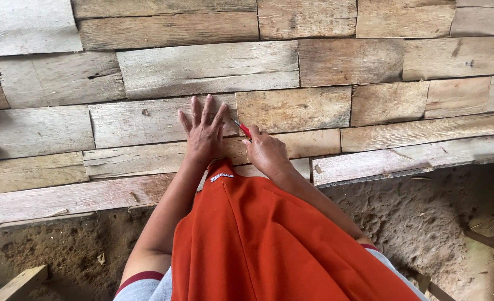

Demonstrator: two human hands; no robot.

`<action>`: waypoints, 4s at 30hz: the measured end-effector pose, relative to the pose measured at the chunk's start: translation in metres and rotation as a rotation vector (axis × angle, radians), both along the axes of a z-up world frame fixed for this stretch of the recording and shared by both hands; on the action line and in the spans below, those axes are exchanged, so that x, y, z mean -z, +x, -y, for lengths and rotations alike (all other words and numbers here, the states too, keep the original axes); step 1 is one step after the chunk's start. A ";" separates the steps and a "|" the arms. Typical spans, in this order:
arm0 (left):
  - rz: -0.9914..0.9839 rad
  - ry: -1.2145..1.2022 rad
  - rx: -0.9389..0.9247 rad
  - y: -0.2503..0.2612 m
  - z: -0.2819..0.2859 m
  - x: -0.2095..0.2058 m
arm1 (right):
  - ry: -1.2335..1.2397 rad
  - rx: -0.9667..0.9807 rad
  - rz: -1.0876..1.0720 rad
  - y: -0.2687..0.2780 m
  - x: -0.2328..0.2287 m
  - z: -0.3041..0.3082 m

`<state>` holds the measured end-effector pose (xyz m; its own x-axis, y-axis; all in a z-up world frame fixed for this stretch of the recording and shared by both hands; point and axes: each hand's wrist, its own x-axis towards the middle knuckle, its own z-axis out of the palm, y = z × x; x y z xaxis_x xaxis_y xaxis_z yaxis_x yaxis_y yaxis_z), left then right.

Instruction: The person uses a red utility knife to scrape the surface of a wooden plank wall. They move the knife along the wood grain, removing loose material and debris from the planks.

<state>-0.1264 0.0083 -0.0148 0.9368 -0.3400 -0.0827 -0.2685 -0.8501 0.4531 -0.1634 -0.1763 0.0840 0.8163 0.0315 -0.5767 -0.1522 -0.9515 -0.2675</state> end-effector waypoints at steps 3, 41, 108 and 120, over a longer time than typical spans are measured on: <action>0.018 -0.015 -0.007 -0.001 0.001 0.003 | 0.024 0.006 0.000 0.000 0.005 0.004; 0.078 -0.096 -0.005 0.008 0.033 0.002 | -0.064 0.227 0.048 -0.007 0.015 0.065; 0.031 -0.116 -0.053 0.008 0.038 -0.011 | -0.232 0.610 -0.026 -0.027 0.014 0.186; 0.073 -0.131 -0.053 0.009 0.039 -0.010 | -0.243 0.607 -0.017 -0.026 0.019 0.191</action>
<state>-0.1176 -0.0311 -0.0049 0.9555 -0.2936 0.0283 -0.2615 -0.7988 0.5418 -0.1893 -0.3673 0.0645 0.6389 -0.5650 -0.5221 -0.6838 -0.7280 -0.0489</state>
